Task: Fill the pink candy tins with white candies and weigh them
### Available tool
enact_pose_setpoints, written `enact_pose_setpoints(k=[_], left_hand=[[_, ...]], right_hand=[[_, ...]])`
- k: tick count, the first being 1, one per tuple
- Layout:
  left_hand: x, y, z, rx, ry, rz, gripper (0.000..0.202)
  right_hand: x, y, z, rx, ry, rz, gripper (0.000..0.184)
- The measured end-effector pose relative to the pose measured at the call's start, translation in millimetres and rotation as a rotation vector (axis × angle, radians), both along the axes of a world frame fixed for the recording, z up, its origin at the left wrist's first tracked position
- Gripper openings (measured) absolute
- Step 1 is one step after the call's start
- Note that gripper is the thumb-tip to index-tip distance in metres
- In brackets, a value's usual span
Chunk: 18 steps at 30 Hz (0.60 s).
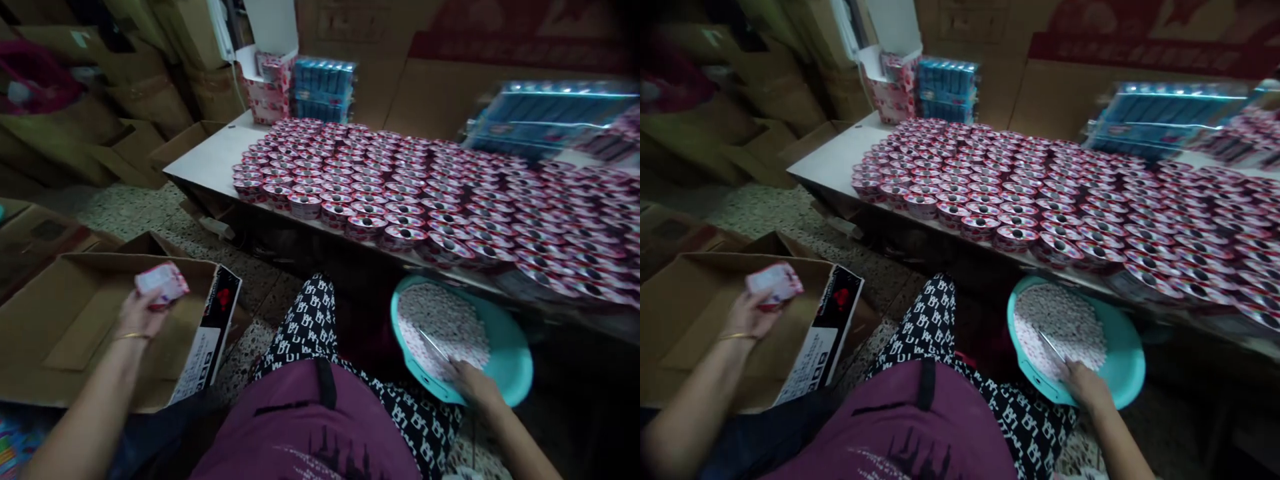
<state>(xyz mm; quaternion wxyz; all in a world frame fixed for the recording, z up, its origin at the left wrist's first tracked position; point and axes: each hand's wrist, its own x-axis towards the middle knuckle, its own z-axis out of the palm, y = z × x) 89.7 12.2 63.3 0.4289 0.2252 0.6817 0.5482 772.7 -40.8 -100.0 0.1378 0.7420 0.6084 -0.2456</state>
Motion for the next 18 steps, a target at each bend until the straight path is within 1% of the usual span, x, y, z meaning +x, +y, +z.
enact_pose_setpoints(k=[1,2,3,4,5,7,9,10,11,12,13,15,18], left_hand=[[6,-2,16.8,0.081,-0.054,0.016,0.026],[16,-3,30.4,0.098,-0.118,-0.021,0.027],[30,-2,40.0,0.118,-0.153,-0.049,0.028],[48,1,45.0,0.112,-0.189,-0.095,0.030],[70,6,45.7,0.101,-0.229,-0.149,0.033],[122,19,36.6,0.054,-0.322,-0.287,0.040],[179,34,20.7,-0.051,-0.427,-0.466,0.047],[206,41,12.9,-0.096,-0.467,-0.563,0.050],[231,47,6.1,-0.129,-0.497,-0.658,0.052],[252,53,0.6,-0.144,-0.510,-0.738,0.053],[271,59,-3.6,-0.146,-0.510,-0.795,0.054],[298,70,-9.1,-0.134,-0.484,-0.862,0.054],[321,87,-13.9,-0.126,-0.387,-0.914,0.056]], right_hand=[[1,-2,2.6,0.000,0.048,0.000,0.036],[2,-4,5.0,0.017,0.088,-0.005,0.037],[3,-5,7.3,0.023,0.136,-0.009,0.037],[4,-5,9.8,0.028,0.175,-0.019,0.035],[6,-4,12.5,0.044,0.193,-0.039,0.034],[11,-1,19.7,0.138,0.114,-0.120,0.035],[14,5,29.2,0.263,-0.077,-0.193,0.040],[15,8,34.0,0.300,-0.178,-0.210,0.041],[13,12,38.1,0.300,-0.258,-0.209,0.042],[10,17,41.1,0.267,-0.310,-0.196,0.042],[6,21,42.4,0.216,-0.342,-0.185,0.042],[-9,30,40.1,0.114,-0.315,-0.143,0.040],[-36,38,29.5,0.027,-0.189,-0.059,0.037]])
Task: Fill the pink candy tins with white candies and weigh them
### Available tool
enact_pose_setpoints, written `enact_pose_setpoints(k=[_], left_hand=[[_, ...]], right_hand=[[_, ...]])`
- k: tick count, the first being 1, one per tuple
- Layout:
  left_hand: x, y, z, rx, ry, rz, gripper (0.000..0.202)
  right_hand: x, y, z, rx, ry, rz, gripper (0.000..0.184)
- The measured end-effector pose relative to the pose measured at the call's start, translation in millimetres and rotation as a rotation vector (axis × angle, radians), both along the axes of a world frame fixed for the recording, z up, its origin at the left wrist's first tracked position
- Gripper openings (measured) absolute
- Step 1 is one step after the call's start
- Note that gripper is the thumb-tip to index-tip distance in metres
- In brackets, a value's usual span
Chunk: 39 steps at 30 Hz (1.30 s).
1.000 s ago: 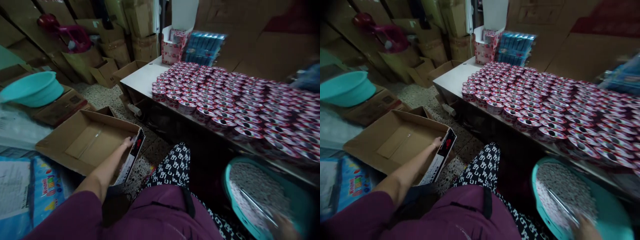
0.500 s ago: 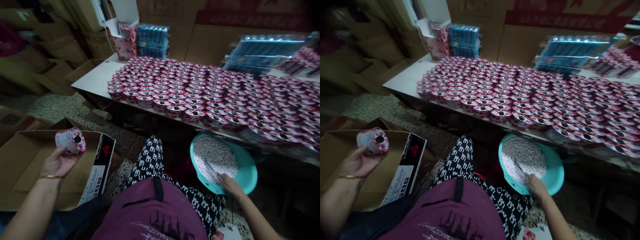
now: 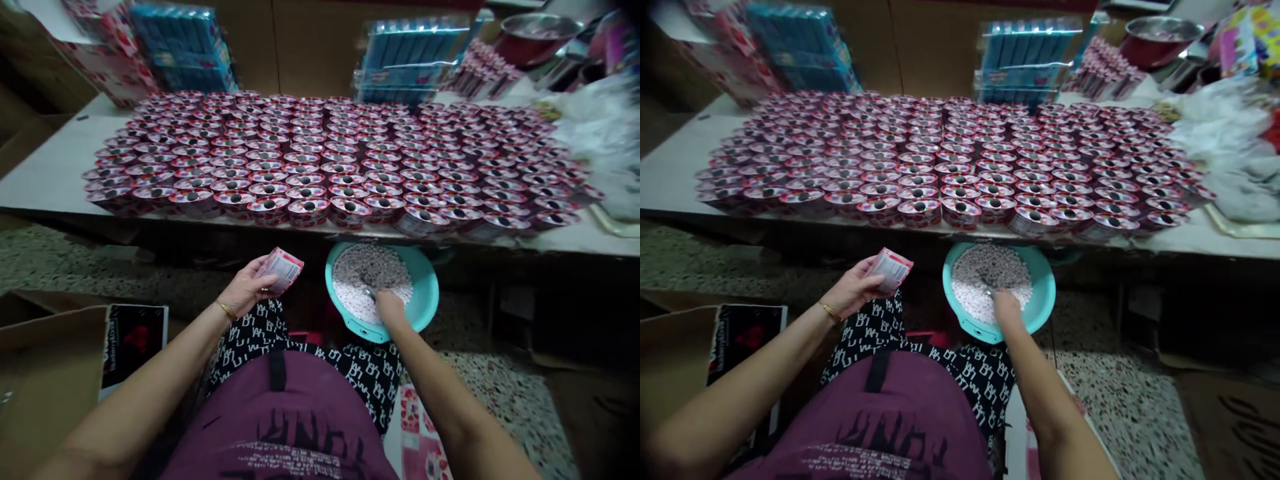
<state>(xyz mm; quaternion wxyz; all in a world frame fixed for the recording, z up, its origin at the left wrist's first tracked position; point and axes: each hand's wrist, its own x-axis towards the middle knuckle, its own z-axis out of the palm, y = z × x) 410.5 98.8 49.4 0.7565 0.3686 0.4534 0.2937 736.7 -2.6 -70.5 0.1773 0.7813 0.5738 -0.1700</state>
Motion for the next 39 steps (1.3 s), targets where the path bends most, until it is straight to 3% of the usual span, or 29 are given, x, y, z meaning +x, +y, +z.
enact_pose_setpoints(k=[5,10,14,18,22,27,31,39], left_hand=[[33,15,-8.0,0.083,0.112,0.006,0.056],[64,15,-19.5,0.135,0.190,-0.040,0.054],[68,13,-28.7,0.145,0.252,-0.048,0.057],[63,10,-37.1,0.240,0.361,-0.077,0.057],[67,8,-41.8,0.322,0.422,-0.088,0.055],[82,11,-40.4,0.415,0.448,-0.157,0.048],[100,17,-40.6,0.552,0.453,-0.196,0.042],[162,16,-57.3,0.979,0.692,-0.386,0.040]], right_hand=[[-18,3,-8.8,-0.082,0.173,0.099,0.030],[18,-1,1.2,-0.124,0.302,0.115,0.021],[38,-8,8.3,-0.073,0.245,0.026,0.028],[19,-5,-0.1,-0.035,0.185,-0.059,0.032],[-4,7,-14.3,-0.043,0.309,-0.025,0.028],[13,9,-16.0,-0.030,0.527,0.005,0.027],[44,-4,3.9,0.052,0.635,-0.013,0.027],[87,-8,76.4,0.243,0.880,-0.179,0.027]])
